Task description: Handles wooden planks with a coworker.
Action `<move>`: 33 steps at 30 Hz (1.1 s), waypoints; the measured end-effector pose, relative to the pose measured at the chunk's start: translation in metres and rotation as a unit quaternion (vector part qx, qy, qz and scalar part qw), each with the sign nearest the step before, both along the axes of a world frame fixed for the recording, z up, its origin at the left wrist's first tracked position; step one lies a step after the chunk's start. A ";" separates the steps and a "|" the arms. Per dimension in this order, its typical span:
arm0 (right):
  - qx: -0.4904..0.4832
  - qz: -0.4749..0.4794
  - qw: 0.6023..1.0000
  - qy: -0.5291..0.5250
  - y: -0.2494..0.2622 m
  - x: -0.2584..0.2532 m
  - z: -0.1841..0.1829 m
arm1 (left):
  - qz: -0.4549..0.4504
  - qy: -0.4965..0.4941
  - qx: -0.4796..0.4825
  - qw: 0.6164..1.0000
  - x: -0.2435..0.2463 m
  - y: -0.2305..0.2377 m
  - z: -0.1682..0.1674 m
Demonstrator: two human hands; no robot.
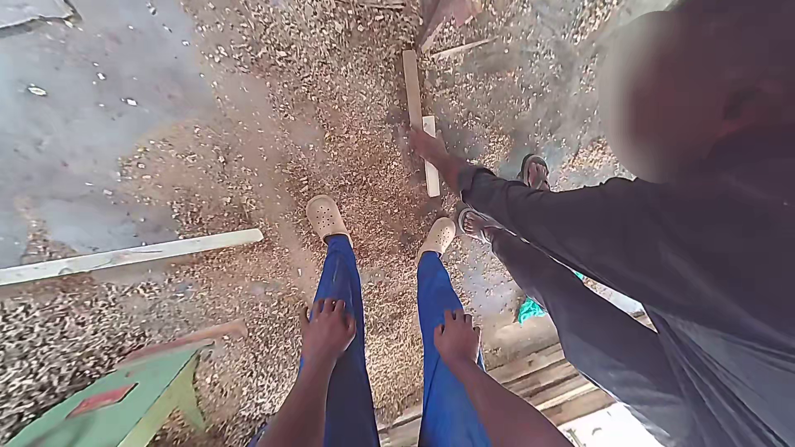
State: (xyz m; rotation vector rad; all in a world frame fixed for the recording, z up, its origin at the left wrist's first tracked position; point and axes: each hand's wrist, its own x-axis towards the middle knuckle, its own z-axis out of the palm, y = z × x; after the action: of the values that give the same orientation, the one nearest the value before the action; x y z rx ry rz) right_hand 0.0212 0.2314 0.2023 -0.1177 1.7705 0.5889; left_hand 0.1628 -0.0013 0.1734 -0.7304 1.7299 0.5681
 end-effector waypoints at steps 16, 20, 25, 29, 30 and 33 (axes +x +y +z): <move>-0.004 -0.036 0.999 -0.001 0.002 -0.003 -0.001 | 0.037 0.092 -0.015 0.995 0.014 0.005 -0.004; 0.003 -0.019 1.000 -0.007 0.005 -0.001 -0.002 | 0.031 0.097 -0.019 0.995 0.015 0.006 -0.006; 0.007 -0.002 1.000 -0.012 0.001 0.001 -0.004 | 0.036 0.080 -0.019 0.996 0.013 0.006 -0.004; 0.009 0.012 1.000 -0.011 0.002 0.002 -0.006 | 0.035 0.065 -0.015 0.997 0.010 0.007 -0.004; 0.008 0.012 1.000 -0.010 0.002 0.002 -0.006 | 0.033 0.061 -0.014 0.998 0.009 0.007 -0.004; 0.008 0.009 1.000 -0.011 0.000 0.002 -0.006 | 0.029 0.058 -0.017 0.998 0.010 0.005 -0.005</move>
State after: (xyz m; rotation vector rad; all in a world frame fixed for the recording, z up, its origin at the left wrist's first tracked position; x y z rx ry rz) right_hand 0.0232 0.2311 0.1962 -0.1297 1.7439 0.6125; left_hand 0.1725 0.0038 0.1684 -0.7862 1.8341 0.6324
